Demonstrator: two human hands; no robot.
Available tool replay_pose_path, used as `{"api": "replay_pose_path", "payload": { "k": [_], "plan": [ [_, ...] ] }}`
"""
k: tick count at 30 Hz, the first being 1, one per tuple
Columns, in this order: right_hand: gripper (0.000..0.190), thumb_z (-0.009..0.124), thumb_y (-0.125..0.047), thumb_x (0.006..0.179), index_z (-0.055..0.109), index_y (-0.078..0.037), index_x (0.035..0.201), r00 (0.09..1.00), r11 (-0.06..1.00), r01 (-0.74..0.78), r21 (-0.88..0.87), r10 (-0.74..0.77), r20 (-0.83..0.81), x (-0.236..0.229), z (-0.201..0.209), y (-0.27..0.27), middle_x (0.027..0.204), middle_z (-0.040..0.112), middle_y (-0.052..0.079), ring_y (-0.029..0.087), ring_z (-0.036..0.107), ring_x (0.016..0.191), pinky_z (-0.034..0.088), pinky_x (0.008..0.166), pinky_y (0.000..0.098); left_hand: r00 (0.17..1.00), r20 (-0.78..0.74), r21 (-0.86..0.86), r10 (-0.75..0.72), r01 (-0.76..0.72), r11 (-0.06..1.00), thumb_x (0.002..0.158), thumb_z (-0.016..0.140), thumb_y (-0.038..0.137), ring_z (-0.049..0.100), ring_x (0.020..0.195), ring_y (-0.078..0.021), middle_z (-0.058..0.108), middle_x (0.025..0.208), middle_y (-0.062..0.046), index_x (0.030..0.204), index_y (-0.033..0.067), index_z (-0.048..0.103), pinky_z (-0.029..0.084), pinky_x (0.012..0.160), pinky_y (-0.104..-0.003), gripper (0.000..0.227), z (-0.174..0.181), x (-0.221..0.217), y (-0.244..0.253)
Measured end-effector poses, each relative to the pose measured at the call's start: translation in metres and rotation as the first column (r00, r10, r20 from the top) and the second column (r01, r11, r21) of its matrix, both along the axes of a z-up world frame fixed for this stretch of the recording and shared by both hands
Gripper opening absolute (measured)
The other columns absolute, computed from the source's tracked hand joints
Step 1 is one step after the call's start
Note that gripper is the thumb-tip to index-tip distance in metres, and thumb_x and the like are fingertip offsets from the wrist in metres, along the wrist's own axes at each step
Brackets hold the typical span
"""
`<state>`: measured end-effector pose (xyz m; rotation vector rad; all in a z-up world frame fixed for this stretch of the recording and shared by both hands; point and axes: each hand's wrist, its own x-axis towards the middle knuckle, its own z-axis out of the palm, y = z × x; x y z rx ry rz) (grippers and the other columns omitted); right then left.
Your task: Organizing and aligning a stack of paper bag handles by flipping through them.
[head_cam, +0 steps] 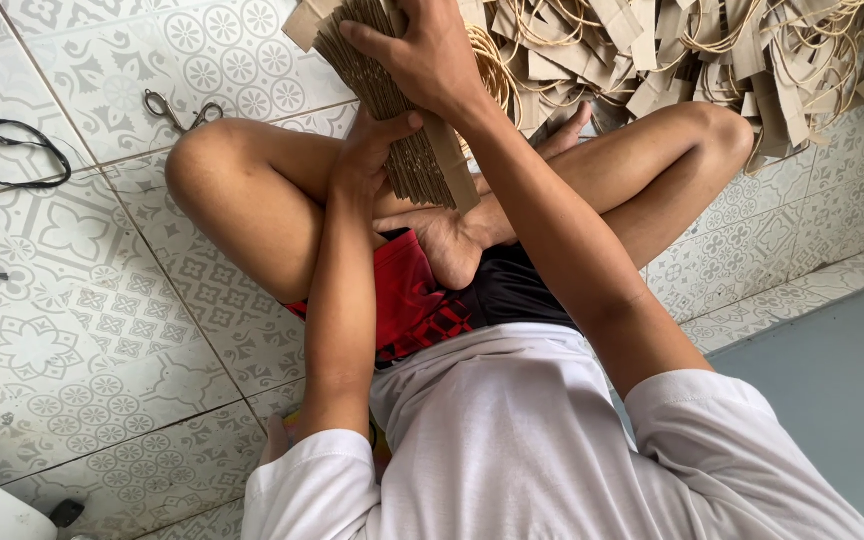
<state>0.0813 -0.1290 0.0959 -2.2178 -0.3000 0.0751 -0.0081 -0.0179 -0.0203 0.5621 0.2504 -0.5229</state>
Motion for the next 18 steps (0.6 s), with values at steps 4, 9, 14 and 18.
{"api": "replay_pose_path", "payload": {
  "k": [4, 9, 14, 18],
  "plan": [
    [0.05, 0.084, -0.044, 0.091, 0.066, -0.008, 0.12, 0.999, 0.989, -0.033, -0.142, 0.036, 0.02, 0.008, -0.013, -0.001, 0.098, 0.068, 0.013, 0.021, 0.074, 0.079, 0.068, 0.064, 0.0308, 1.0, -0.028, -0.017, -0.003, 0.002, 1.0, 0.08, 0.084, 0.004, 0.069, 0.09, -0.019, 0.067, 0.114, -0.012, 0.142, 0.0024, 0.047, 0.056, 0.074, -0.024, 0.072, 0.012, -0.001, 0.001],
    [0.046, 0.094, -0.021, 0.075, 0.07, -0.011, 0.113, 0.991, 0.992, -0.103, 0.07, 0.108, -0.082, 0.008, 0.002, 0.002, 0.1, 0.077, 0.008, 0.018, 0.08, 0.083, 0.069, 0.071, 0.0301, 0.998, 0.016, 0.063, -0.065, 0.064, 0.996, 0.083, 0.081, 0.008, 0.069, 0.092, -0.0161, 0.073, 0.111, -0.009, 0.134, 0.0046, 0.055, 0.056, 0.08, -0.025, 0.058, 0.03, -0.001, 0.004],
    [0.048, 0.092, -0.022, 0.073, 0.069, -0.013, 0.113, 0.991, 0.997, -0.057, 0.049, 0.063, -0.114, 0.006, -0.004, 0.007, 0.097, 0.08, 0.009, 0.019, 0.082, 0.079, 0.071, 0.067, 0.0308, 0.999, -0.004, 0.047, -0.033, 0.033, 0.998, 0.084, 0.081, 0.009, 0.069, 0.093, -0.0163, 0.071, 0.109, -0.008, 0.13, 0.0032, 0.058, 0.055, 0.082, -0.024, 0.052, 0.013, -0.008, 0.003],
    [0.049, 0.093, -0.022, 0.072, 0.066, -0.016, 0.112, 0.993, 0.994, -0.109, 0.02, 0.11, -0.03, 0.004, 0.01, 0.013, 0.1, 0.081, 0.007, 0.022, 0.082, 0.083, 0.066, 0.074, 0.0361, 0.998, -0.031, -0.017, 0.058, -0.058, 0.998, 0.083, 0.081, 0.003, 0.067, 0.095, -0.0163, 0.068, 0.116, -0.009, 0.138, 0.0018, 0.053, 0.051, 0.083, -0.022, 0.062, -0.001, -0.015, 0.007]
  ]
}}
